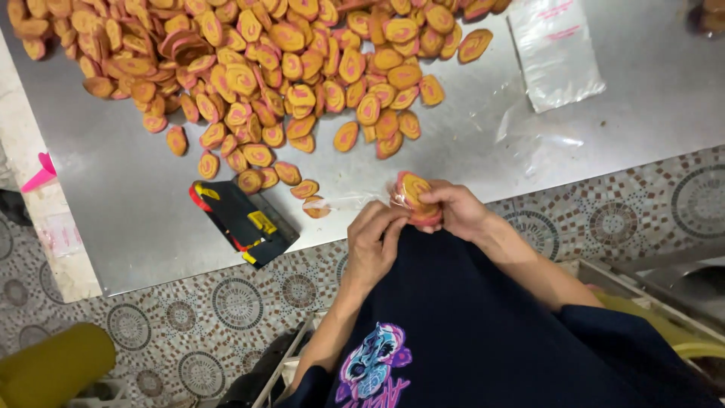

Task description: The person places snacks into small plastic bags by hand and then seals each bag using a heat sealer.

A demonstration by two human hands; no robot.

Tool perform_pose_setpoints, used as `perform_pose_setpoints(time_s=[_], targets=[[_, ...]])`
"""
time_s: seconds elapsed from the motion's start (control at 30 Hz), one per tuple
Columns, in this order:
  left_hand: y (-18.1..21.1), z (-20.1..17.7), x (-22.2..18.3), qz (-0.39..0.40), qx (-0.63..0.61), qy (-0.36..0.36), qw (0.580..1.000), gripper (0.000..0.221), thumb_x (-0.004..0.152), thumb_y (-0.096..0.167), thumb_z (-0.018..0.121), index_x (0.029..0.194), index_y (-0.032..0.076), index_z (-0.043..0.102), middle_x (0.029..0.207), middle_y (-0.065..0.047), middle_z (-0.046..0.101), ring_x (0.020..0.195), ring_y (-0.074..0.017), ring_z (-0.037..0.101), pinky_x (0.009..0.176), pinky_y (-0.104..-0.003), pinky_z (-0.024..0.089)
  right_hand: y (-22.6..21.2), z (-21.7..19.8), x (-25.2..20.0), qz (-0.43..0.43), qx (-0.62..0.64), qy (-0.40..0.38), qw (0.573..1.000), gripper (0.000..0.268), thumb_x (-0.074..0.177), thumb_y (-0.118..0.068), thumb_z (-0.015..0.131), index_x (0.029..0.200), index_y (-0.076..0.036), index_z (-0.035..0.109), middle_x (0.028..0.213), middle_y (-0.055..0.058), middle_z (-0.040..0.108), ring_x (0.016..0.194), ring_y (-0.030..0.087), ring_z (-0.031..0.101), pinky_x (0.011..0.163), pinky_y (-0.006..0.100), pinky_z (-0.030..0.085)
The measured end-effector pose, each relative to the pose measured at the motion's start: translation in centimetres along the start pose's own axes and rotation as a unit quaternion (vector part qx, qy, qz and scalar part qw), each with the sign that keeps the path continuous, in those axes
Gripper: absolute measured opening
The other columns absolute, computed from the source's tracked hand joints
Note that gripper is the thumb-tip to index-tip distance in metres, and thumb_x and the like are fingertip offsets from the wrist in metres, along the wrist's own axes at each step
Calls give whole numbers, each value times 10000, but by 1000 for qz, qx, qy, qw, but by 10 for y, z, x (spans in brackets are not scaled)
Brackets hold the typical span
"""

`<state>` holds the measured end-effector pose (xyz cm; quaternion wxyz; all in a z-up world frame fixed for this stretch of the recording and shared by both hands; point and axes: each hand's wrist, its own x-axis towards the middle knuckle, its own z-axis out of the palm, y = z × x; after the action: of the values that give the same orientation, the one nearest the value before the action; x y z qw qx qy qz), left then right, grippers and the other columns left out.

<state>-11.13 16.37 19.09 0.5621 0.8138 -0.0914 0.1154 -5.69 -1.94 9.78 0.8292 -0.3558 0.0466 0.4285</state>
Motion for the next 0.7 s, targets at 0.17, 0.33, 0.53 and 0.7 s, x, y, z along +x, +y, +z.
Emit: perform_pose_setpoints(time_s=[0.17, 0.33, 0.53, 0.7], targets=[[-5, 14, 3, -53, -30, 59, 996, 76, 988, 93, 662, 976, 63, 730, 640, -84, 602, 542, -246, 560, 574, -351, 488, 6, -31, -6, 11, -29, -43, 999, 421, 766, -214, 611, 1043, 101, 656, 651, 277, 619, 399, 349, 594, 340, 361, 399], [-36, 26, -7, -85, -62, 70, 992, 32, 960, 88, 713, 966, 58, 705, 599, -64, 635, 531, -212, 589, 576, -323, 511, -47, 33, -9, -24, -8, -29, 999, 387, 843, -245, 609, 1094, 49, 614, 777, 243, 664, 552, 296, 662, 444, 329, 489], [-58, 5, -14, -154, -107, 100, 977, 33, 981, 55, 675, 962, 31, 686, 628, -88, 638, 607, -161, 584, 618, -317, 527, -29, 31, -2, -159, -291, 12, 943, 484, 746, -199, 800, 1166, 20, 701, 1003, 175, 670, 860, 282, 646, 696, 370, 533], [-72, -25, -18, -200, -162, 123, 959, 61, 989, 59, 663, 935, 31, 668, 632, -61, 612, 606, -135, 562, 612, -278, 501, -18, 66, 2, -297, -414, -4, 860, 725, 716, -146, 855, 1374, 20, 600, 1178, 188, 660, 1092, 299, 623, 954, 460, 507]])
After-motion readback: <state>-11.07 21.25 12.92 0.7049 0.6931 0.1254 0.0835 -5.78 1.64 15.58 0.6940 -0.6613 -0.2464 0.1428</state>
